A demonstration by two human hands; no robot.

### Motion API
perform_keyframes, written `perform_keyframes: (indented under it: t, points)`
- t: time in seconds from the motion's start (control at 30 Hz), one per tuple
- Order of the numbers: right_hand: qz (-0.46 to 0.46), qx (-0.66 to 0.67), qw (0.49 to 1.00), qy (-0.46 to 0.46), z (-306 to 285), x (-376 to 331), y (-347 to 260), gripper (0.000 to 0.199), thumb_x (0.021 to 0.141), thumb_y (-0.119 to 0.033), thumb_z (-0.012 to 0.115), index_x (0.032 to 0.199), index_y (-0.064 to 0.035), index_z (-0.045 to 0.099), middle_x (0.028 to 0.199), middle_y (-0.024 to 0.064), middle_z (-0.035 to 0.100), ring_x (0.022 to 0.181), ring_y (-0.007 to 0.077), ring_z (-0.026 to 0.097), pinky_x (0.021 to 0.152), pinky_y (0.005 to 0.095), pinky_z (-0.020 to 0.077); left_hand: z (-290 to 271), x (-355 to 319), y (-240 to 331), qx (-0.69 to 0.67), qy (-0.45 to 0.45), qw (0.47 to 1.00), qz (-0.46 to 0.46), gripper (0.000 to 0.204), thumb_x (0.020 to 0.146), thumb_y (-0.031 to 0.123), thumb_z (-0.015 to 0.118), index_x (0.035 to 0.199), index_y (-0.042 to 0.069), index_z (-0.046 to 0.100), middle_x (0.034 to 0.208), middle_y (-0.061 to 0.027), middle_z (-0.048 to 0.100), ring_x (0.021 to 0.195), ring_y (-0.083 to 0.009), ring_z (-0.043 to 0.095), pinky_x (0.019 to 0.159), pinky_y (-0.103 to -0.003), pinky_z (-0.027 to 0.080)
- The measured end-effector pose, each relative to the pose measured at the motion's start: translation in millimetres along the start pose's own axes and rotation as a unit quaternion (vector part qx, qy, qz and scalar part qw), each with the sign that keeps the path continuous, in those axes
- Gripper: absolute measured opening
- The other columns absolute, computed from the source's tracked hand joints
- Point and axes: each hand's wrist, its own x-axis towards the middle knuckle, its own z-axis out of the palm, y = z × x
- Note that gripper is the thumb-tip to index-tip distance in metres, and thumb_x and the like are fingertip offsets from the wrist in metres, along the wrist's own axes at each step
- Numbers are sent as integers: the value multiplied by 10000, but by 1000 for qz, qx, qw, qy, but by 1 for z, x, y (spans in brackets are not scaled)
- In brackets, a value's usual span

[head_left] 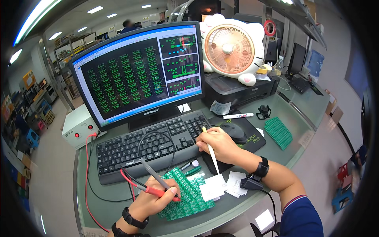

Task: Testing and inspecting green PCB boards using probes while monitoring software data on a computer screen.

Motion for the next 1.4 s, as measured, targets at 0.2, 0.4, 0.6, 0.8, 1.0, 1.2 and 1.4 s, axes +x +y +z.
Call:
perform_keyframes:
  t: [0.2,0.4,0.6,0.8,1.0,1.2,1.4]
  points:
    - [-27,-6,1000,11,-4,3,-13,158,948,-239,660,958,-92,601,775,91,677,811,310,682,840,428,497,1,0,-2,14,10,1000,15,376,955,282,427,800,77,702,788,-50,710,762,-206,624,838,-361,375]
    - [6,220,968,-124,-12,19,-63,259,929,-260,717,1068,-57,635,824,91,685,767,253,697,687,355,534,0,1,-5,28,24,999,35,357,944,284,448,802,75,700,768,-43,704,734,-219,605,803,-365,391]
    - [-21,364,909,-201,10,40,-99,349,864,-348,745,933,-18,653,770,153,681,682,336,670,624,405,505,16,-1,0,-53,131,989,51,182,870,169,544,869,25,655,755,-83,660,756,-290,636,779,-433,491]
    - [66,404,904,-124,-8,21,-80,293,957,-292,688,901,-58,522,761,57,601,681,174,640,617,324,494,5,2,-2,36,57,995,70,393,1001,342,416,839,47,620,697,-43,623,689,-210,584,839,-376,404]
    - [280,498,800,-184,-35,-22,-57,252,936,-201,728,877,-46,539,810,15,590,722,75,642,610,218,503,7,2,-5,11,58,998,23,493,1016,430,345,748,97,589,658,-16,606,600,-182,518,824,-348,364]
    - [221,442,850,-184,-18,-39,-50,244,896,-220,782,915,-62,596,849,-4,619,736,61,581,617,239,444,7,7,-9,3,59,998,24,435,1001,400,412,745,100,595,662,-1,623,606,-173,551,781,-352,343]
    - [154,385,892,-179,-14,-44,-47,259,863,-179,814,899,-73,580,830,8,674,707,74,628,592,235,463,6,9,-9,4,44,999,-5,325,945,379,594,757,122,654,686,31,661,608,-128,575,772,-342,331]
